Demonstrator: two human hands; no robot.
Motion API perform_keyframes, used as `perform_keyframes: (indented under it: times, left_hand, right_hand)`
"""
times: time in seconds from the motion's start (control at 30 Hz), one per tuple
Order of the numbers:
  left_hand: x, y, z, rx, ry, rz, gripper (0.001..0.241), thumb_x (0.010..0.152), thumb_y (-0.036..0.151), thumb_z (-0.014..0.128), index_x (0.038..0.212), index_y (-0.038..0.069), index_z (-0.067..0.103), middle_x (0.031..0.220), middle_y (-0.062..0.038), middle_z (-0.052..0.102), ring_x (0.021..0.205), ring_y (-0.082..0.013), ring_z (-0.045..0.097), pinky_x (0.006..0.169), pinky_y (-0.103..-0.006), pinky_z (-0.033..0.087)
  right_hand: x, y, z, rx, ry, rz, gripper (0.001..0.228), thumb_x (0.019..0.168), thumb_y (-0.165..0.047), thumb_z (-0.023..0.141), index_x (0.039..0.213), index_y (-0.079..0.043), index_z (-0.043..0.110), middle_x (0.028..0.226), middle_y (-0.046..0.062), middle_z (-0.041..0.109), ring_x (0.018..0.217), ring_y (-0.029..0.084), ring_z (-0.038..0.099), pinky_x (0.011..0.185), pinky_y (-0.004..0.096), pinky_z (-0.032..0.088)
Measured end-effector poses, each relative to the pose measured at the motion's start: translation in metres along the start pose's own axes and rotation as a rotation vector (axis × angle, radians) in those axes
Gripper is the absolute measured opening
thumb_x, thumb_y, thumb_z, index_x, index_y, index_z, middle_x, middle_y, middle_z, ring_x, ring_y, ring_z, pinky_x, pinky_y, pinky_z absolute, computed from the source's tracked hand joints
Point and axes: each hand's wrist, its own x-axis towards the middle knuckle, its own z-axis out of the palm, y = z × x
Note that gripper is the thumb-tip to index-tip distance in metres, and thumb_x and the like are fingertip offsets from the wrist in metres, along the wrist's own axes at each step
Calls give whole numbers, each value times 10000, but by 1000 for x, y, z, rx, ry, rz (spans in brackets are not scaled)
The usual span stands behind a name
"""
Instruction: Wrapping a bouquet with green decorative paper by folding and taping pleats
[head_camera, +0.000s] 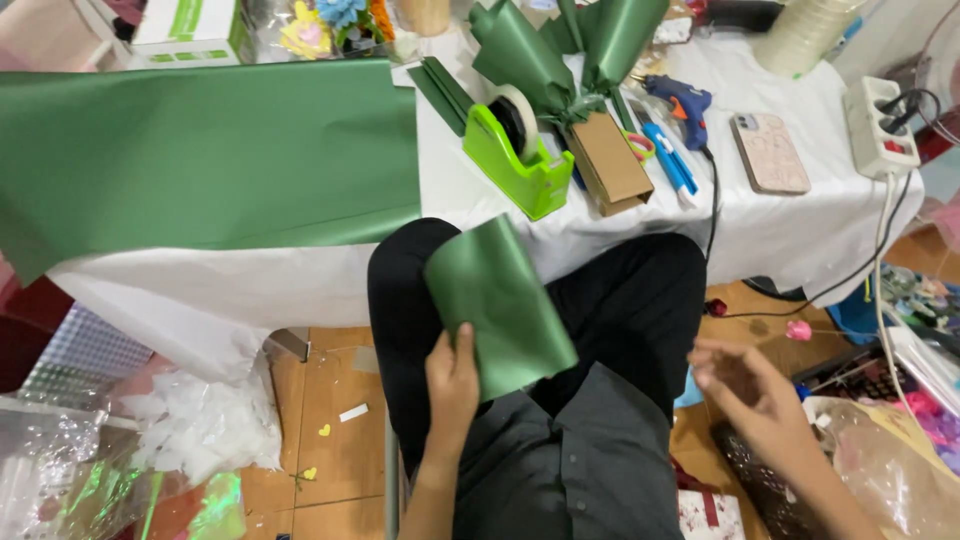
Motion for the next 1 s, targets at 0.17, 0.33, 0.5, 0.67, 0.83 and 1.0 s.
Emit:
perform_keyframes:
  times: [0.17, 0.33, 0.5, 0.67, 0.83, 1.0]
  left_hand:
    - [8, 29, -56, 53, 311, 66, 346, 1104, 290, 526, 889, 72, 686, 652, -37, 601, 632, -156, 557, 643, -334, 515]
    - [15, 30, -51, 133, 359, 204, 326, 1092, 299, 476, 1069, 28, 655, 834, -103, 671, 762, -242, 642, 689, -356, 535]
    - [29, 39, -46, 274, 429, 341, 455, 1077, 308, 411, 1300, -30, 616, 1069, -186, 762, 928, -352, 753, 748, -383, 562]
    - [57, 38, -42, 115, 439, 216, 467, 1058, 376, 399, 1179, 10, 663, 1006, -163, 739, 929, -307, 708, 782, -380, 519]
    - [59, 44, -44, -36, 589, 144, 416, 1034, 340, 456, 1163, 13, 679, 1105, -125, 735, 1061, -252, 680, 921, -357, 507]
    - [60, 55, -45, -119, 595, 121, 429, 1027, 327, 456, 1245, 24, 666, 1208, -120, 723, 1175, -261, 663, 1000, -360, 502]
  right_hand:
    - [159, 19, 11, -227, 311, -352, 301, 1018, -58, 685, 1315, -14, 667, 1182, 218, 568, 1138, 375, 569, 954, 498, 487]
    - [303, 97, -6, -723, 452, -423, 362, 982, -149, 740, 1297, -1, 642, 1186, 268, 548, 1079, 549, 535, 915, 645, 448]
    - [343, 117, -20, -1085, 372, -471, 486, 902, -126, 586, 1379, -45, 629, 1132, 297, 623, 1012, 542, 562, 779, 639, 498]
    - [262, 30, -21, -435, 289, 56, 534, 942, -141, 520, 1433, 43, 423, 1002, 252, 617, 692, 356, 647, 505, 468, 585]
    - [167, 17, -4, 103, 175, -128, 580, 926, 17, 432, 1485, -88, 318, 1020, 186, 529, 737, 254, 533, 623, 365, 495]
    - [86, 4, 55, 174, -55, -172, 604, 965, -77, 554, 1538, -93, 362, 886, 107, 504, 515, 225, 514, 450, 304, 446]
